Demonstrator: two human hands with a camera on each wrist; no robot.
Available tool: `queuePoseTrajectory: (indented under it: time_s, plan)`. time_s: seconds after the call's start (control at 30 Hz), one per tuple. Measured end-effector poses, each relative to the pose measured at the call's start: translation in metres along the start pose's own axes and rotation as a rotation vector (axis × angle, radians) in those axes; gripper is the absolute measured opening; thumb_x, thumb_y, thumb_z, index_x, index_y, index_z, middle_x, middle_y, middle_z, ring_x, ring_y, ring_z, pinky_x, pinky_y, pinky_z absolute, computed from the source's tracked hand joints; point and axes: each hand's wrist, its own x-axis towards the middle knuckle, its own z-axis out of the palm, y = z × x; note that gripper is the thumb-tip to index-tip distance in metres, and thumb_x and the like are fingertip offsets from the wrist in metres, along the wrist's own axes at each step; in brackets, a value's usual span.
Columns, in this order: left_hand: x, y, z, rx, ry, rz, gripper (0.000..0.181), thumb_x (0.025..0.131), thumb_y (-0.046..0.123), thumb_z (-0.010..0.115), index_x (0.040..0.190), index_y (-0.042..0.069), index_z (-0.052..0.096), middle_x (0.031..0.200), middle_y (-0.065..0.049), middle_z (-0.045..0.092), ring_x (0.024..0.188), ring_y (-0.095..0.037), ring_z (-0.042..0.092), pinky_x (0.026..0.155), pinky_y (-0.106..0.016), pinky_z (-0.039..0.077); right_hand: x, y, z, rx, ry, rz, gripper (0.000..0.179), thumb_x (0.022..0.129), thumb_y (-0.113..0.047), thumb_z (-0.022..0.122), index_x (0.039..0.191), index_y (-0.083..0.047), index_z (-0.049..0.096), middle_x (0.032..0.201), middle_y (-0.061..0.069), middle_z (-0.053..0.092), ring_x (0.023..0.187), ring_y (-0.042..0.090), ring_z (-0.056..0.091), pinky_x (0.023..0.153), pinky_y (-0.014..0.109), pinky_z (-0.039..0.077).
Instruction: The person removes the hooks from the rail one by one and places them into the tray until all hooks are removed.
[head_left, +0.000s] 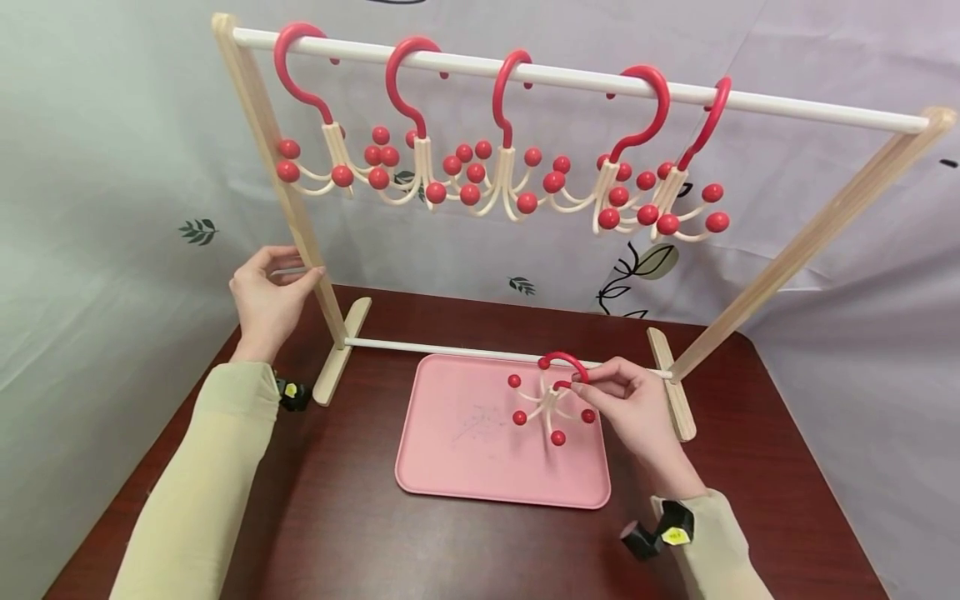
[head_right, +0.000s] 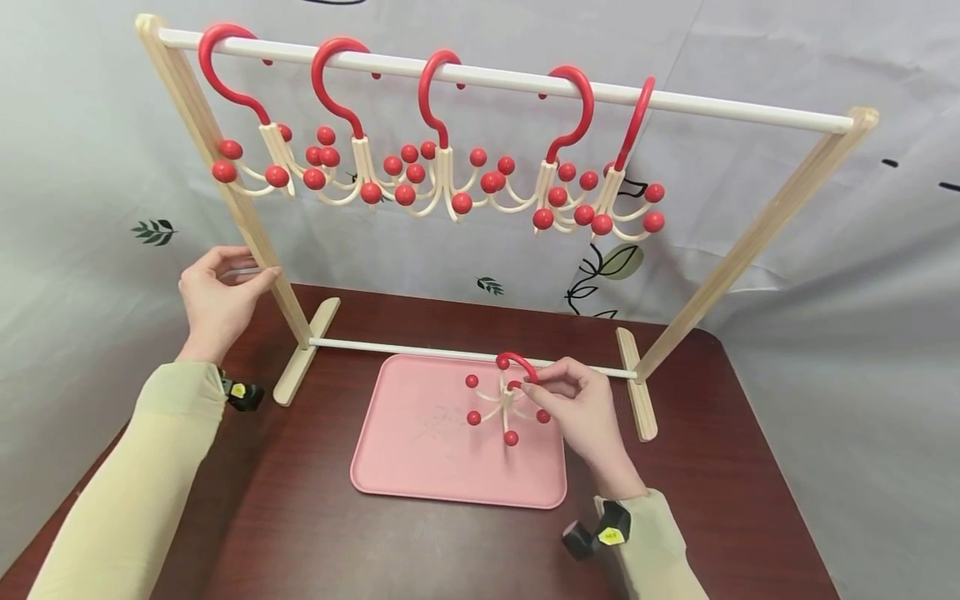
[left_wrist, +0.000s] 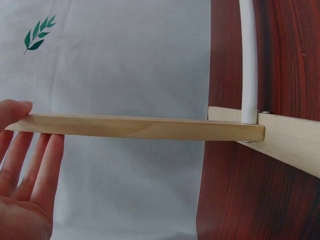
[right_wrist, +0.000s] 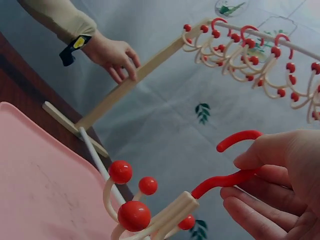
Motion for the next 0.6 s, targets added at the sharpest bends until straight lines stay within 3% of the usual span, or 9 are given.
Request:
queuePoseTrajectory:
  time_s: [0.6]
  plan:
    - [-0.001, 0.002, 0.0, -0.002, -0.006, 0.004, 0.039, 0.087, 0.027, 0.083, 0.118, 0.008, 0.07, 0.112, -0.007, 0.072, 0.091, -0.009, 0.071, 0.08, -0.021, 0.058, 0.019, 0.022, 0.045, 0.047, -0.048, 0.07, 0.019, 0.084, 0.001, 0.082, 0.098, 0.005, 0.069, 0.099, 0.02, 0.074, 0.087, 0.018, 0.075, 0.078, 0.028, 0.06]
